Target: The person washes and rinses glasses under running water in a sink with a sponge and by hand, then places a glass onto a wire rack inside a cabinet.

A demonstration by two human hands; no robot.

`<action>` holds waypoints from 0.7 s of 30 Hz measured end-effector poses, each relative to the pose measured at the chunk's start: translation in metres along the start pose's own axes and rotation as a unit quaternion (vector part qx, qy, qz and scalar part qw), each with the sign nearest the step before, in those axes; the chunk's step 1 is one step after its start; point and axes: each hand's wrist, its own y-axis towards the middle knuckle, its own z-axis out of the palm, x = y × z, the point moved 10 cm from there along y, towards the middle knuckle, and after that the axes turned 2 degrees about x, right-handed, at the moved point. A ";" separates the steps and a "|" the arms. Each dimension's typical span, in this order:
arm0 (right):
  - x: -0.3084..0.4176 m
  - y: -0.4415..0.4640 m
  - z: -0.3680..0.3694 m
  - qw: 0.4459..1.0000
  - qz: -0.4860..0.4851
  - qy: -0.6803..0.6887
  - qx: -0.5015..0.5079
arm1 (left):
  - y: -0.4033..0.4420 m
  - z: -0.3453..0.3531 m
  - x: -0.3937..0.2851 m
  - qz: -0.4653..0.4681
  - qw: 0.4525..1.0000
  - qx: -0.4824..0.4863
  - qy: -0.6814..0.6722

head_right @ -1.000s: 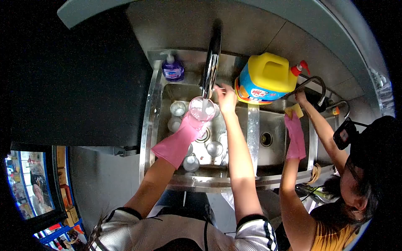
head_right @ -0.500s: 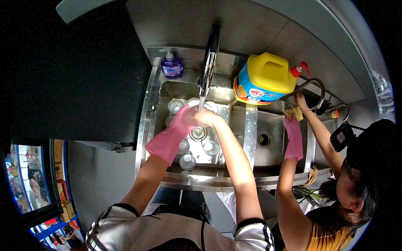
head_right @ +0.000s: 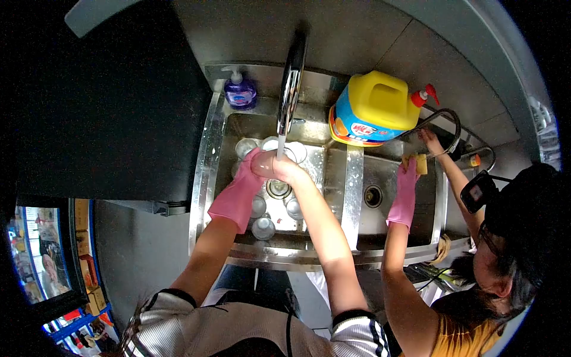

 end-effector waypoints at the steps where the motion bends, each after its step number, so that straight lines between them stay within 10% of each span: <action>1: 0.000 -0.002 -0.004 1.000 0.000 0.002 0.002 | -0.001 0.000 -0.004 0.007 1.000 0.002 0.010; 2: 0.007 -0.011 -0.033 0.935 0.014 -0.330 -0.129 | -0.002 0.002 -0.005 0.014 1.000 0.003 0.021; 3: 0.034 -0.026 -0.027 0.746 0.028 -0.619 -0.244 | -0.002 0.005 -0.007 0.021 0.999 0.007 0.031; 5: 0.042 -0.051 -0.004 0.760 -0.066 -0.580 -0.287 | 0.001 0.012 -0.001 0.031 0.998 0.011 0.050; 7: 0.074 -0.102 0.049 0.543 -0.383 -0.658 -0.355 | 0.002 0.022 0.008 0.042 0.996 0.013 0.080; 9: 0.062 -0.103 0.024 0.551 -0.372 -0.634 -0.395 | 0.003 0.032 0.019 0.054 0.991 0.008 0.123; 12: 0.042 -0.079 -0.013 0.813 -0.355 -0.350 -0.303 | -0.001 0.031 0.042 0.046 0.981 -0.012 0.186; 21: 0.050 -0.100 -0.042 0.653 -0.192 -0.569 -0.461 | -0.007 0.021 -0.030 0.148 0.981 -0.003 0.126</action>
